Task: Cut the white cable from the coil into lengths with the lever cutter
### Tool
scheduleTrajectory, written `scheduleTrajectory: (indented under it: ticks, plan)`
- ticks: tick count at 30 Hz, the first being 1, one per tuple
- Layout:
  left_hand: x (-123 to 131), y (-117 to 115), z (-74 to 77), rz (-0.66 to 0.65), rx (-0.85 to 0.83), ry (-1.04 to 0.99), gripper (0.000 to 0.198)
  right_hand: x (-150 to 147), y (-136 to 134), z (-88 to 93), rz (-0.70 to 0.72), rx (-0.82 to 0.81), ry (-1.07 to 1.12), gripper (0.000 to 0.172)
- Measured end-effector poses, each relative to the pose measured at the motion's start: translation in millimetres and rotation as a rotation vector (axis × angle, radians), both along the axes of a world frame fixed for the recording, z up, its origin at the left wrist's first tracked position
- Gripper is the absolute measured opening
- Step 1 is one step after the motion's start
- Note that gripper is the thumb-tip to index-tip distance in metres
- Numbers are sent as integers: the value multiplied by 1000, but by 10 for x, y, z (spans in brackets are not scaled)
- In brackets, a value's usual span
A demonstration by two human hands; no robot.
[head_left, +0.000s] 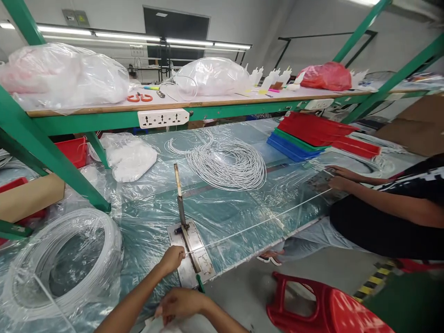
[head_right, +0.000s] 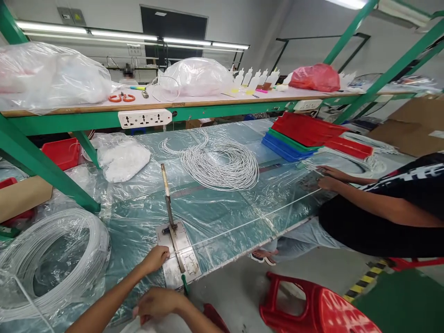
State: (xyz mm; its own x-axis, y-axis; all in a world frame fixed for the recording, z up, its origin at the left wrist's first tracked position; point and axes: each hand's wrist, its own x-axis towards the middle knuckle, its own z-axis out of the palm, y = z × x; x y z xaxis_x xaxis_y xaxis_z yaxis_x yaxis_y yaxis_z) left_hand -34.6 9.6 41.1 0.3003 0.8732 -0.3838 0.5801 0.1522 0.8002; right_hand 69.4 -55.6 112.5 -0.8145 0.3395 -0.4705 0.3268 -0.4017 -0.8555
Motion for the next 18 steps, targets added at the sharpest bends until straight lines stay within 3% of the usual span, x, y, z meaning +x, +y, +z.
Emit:
scheduleTrajectory:
  ticks: [3,6,11,14,18]
  plan:
    - [45,75,-141,37,-93,-57,17,323,229,185,-10,8,4,24]
    - [72,109,-265,83,-138,-135,25,540,691,471,-59,66,24,35]
    - [93,68,-350,133,-111,-188,45,624,1703,883,-435,265,-26,44]
    - [98,42,-338,140,-60,-175,37,500,2213,923,-597,305,-54,44]
    - [133,65,-333,123,-60,-159,25,272,2662,822,-717,308,-107,28]
